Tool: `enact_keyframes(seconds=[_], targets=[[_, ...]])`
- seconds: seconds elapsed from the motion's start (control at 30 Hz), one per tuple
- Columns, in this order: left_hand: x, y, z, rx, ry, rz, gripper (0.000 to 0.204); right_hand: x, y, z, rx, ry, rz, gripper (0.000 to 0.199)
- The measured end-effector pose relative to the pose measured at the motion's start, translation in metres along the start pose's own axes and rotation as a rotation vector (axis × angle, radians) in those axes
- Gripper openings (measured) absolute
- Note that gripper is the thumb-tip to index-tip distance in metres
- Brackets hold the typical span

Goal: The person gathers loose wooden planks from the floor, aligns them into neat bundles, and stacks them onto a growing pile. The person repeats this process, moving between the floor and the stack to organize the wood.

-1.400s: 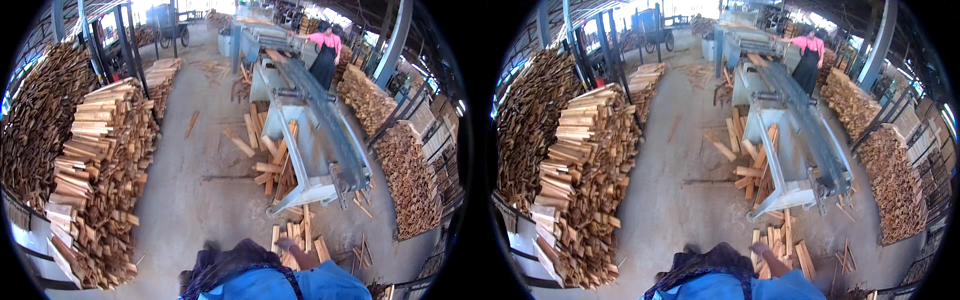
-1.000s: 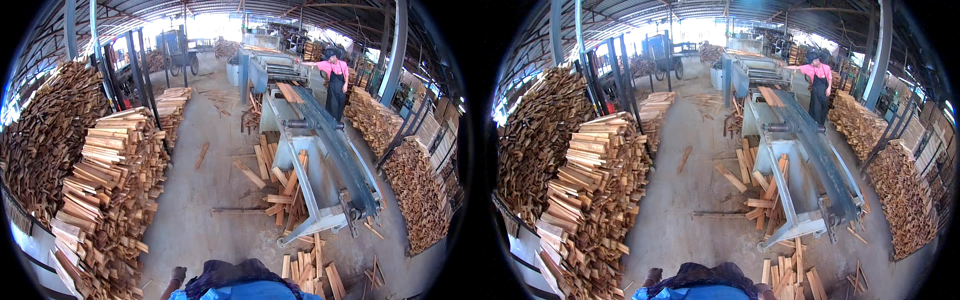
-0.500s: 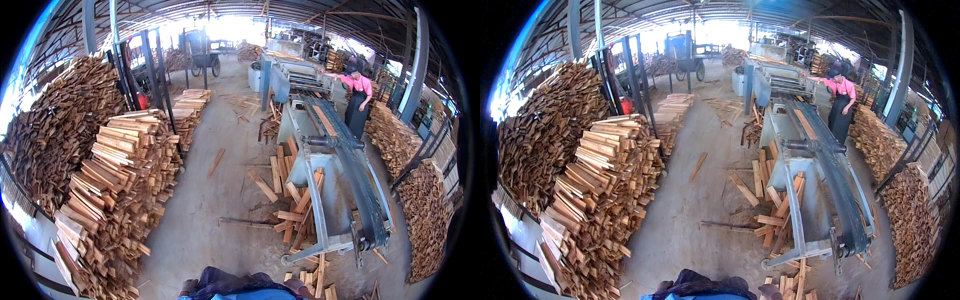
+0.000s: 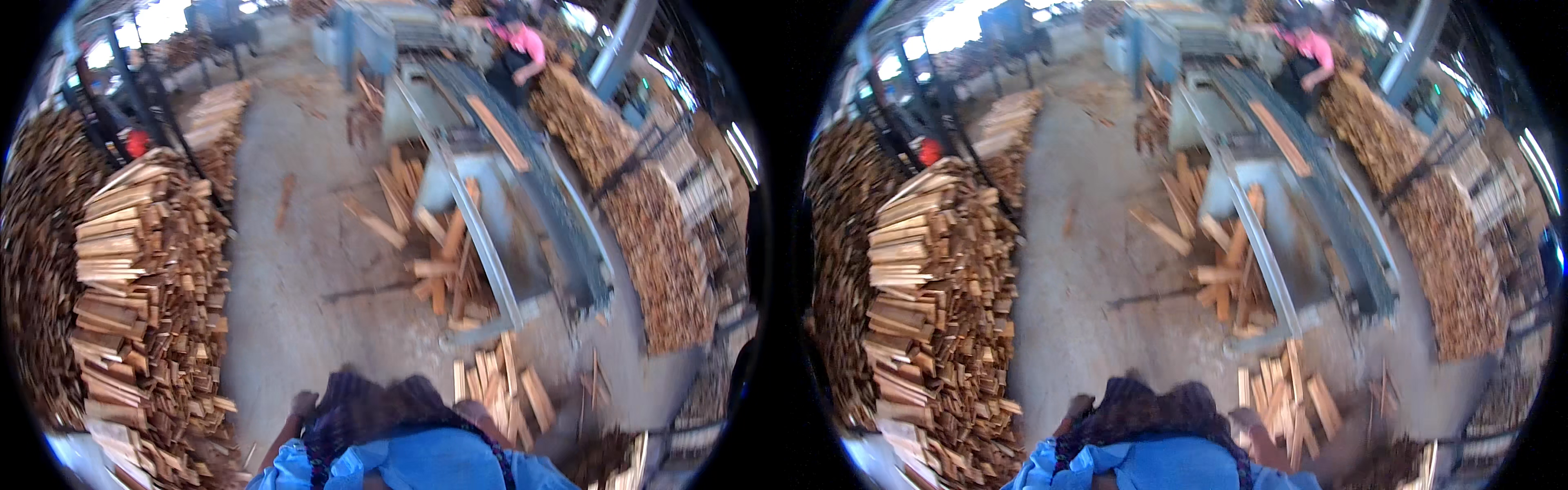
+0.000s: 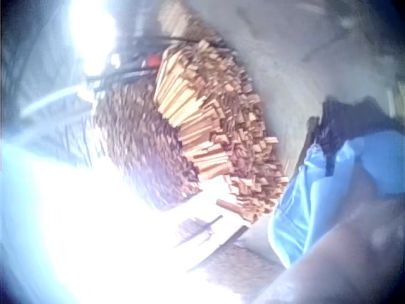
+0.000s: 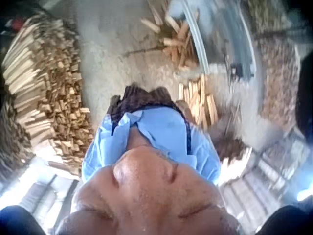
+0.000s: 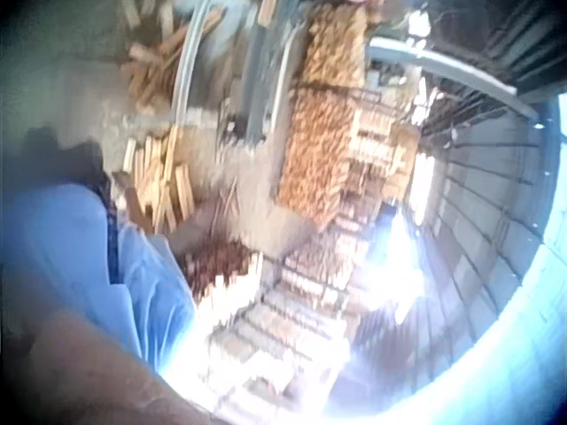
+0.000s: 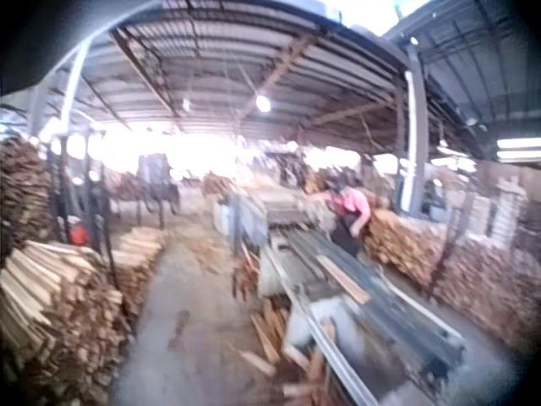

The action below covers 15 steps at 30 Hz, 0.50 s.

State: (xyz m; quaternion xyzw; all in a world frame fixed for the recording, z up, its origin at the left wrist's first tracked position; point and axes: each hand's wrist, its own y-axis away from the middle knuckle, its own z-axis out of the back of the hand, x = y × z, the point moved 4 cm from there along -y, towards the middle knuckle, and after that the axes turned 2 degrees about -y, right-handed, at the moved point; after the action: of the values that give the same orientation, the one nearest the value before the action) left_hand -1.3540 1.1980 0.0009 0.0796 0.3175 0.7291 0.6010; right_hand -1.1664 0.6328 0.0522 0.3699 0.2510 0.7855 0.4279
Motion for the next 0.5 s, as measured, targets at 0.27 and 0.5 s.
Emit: enact_keyframes(seconds=[0.27,0.5], targets=[[0.057,-0.040,0.036,-0.103,0.571,0.091,0.019,0.106,0.067,0.029,-0.277,-0.510,-0.375,0.033],[0.040,-0.040,0.106,0.030,1.092,0.576,0.029,0.114,0.060,0.026,-0.215,-0.691,-0.484,0.036]])
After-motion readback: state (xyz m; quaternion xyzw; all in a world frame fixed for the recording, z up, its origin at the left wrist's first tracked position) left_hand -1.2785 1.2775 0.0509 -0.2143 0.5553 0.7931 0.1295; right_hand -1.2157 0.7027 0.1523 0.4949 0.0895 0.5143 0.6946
